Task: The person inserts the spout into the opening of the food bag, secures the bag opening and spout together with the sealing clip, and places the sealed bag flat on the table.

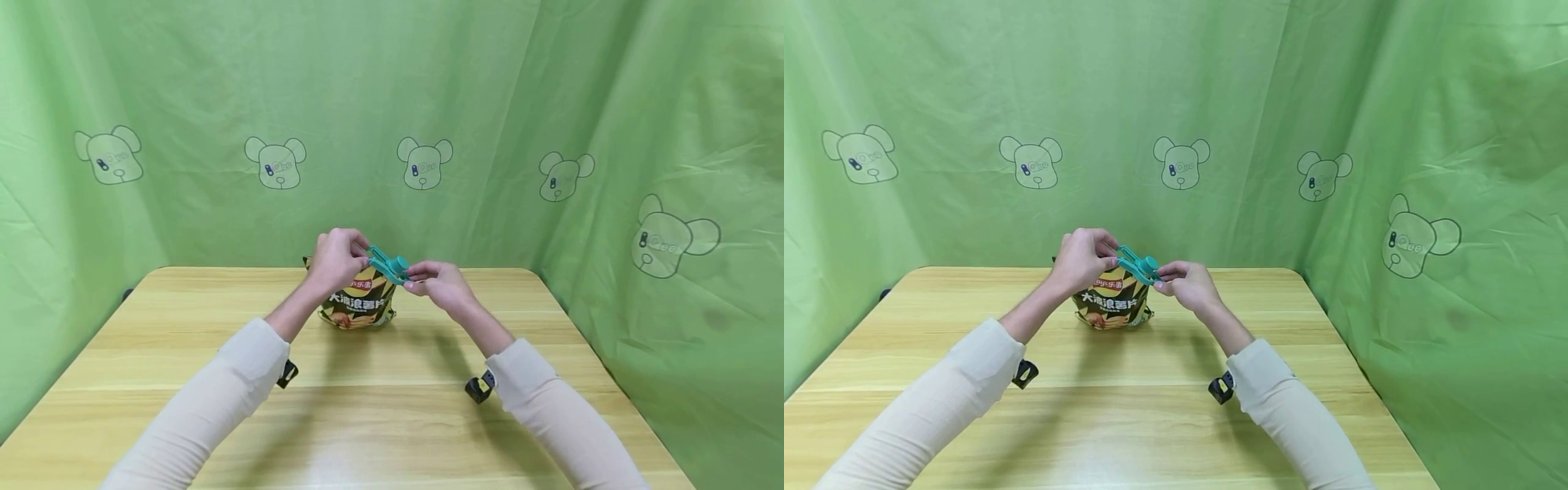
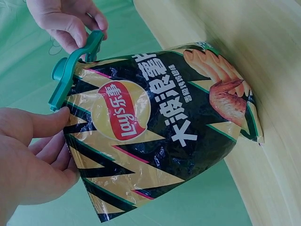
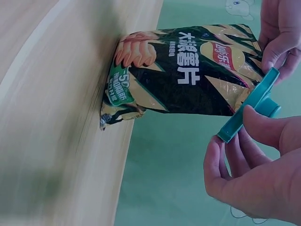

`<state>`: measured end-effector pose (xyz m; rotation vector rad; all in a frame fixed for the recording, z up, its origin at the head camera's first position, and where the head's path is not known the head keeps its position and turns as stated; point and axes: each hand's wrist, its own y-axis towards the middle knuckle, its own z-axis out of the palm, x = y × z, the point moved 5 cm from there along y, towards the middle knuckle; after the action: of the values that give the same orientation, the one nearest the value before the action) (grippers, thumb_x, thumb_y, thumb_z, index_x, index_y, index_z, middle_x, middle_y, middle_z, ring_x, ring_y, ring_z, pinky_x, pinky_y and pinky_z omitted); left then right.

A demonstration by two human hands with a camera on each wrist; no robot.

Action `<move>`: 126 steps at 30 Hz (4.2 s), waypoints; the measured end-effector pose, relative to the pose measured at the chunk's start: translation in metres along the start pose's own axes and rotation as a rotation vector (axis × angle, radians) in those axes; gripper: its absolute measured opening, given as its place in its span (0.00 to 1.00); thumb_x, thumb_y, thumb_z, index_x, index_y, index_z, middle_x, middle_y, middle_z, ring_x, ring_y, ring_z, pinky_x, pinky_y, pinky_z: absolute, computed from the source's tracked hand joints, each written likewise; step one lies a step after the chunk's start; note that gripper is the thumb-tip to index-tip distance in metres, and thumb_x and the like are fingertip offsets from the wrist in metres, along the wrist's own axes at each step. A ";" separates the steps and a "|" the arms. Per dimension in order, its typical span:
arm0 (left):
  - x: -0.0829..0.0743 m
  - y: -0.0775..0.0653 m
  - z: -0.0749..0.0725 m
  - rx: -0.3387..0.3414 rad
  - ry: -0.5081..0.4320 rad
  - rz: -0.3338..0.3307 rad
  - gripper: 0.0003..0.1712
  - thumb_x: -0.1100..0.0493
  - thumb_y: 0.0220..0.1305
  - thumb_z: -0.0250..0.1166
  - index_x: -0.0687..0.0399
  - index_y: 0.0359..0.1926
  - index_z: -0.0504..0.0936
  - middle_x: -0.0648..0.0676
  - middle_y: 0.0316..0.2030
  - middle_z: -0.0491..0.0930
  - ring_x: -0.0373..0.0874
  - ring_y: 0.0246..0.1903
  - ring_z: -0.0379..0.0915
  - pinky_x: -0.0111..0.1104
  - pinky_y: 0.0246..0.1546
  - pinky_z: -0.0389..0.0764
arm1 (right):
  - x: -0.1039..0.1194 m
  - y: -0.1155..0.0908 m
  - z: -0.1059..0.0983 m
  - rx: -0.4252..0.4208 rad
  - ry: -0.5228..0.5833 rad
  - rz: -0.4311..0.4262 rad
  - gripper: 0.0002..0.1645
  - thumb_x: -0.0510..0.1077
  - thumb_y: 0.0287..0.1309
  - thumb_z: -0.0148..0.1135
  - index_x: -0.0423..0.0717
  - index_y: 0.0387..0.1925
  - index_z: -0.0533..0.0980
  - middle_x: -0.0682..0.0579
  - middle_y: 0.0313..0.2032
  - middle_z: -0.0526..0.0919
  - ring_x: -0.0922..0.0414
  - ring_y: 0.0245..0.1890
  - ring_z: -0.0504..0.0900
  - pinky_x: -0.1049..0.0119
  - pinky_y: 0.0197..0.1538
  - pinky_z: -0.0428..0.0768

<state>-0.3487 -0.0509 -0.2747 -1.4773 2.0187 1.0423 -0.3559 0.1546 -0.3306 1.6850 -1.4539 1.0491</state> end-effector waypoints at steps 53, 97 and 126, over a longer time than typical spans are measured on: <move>0.003 0.001 -0.006 0.012 -0.008 -0.041 0.15 0.73 0.57 0.70 0.61 0.45 0.84 0.60 0.36 0.89 0.50 0.34 0.88 0.31 0.28 0.87 | 0.011 0.002 0.015 -0.078 -0.049 -0.104 0.18 0.37 0.57 0.71 0.37 0.50 0.82 0.39 0.49 0.87 0.52 0.37 0.88 0.59 0.47 0.88; 0.002 -0.003 -0.004 0.052 0.047 0.013 0.09 0.61 0.58 0.76 0.56 0.40 0.87 0.53 0.32 0.87 0.46 0.30 0.80 0.32 0.30 0.83 | 0.014 0.000 0.020 -0.183 -0.136 -0.128 0.11 0.37 0.57 0.72 0.40 0.42 0.84 0.43 0.43 0.89 0.49 0.40 0.86 0.65 0.38 0.86; 0.007 -0.002 -0.002 0.032 0.054 0.058 0.07 0.59 0.61 0.74 0.56 0.38 0.88 0.53 0.32 0.88 0.45 0.30 0.81 0.31 0.30 0.84 | 0.036 0.003 0.030 -0.115 -0.236 -0.213 0.27 0.43 0.51 0.79 0.43 0.52 0.80 0.45 0.42 0.87 0.50 0.41 0.86 0.60 0.44 0.86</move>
<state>-0.3489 -0.0565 -0.2790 -1.4535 2.1174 0.9977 -0.3523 0.1111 -0.3124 1.8798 -1.4108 0.6572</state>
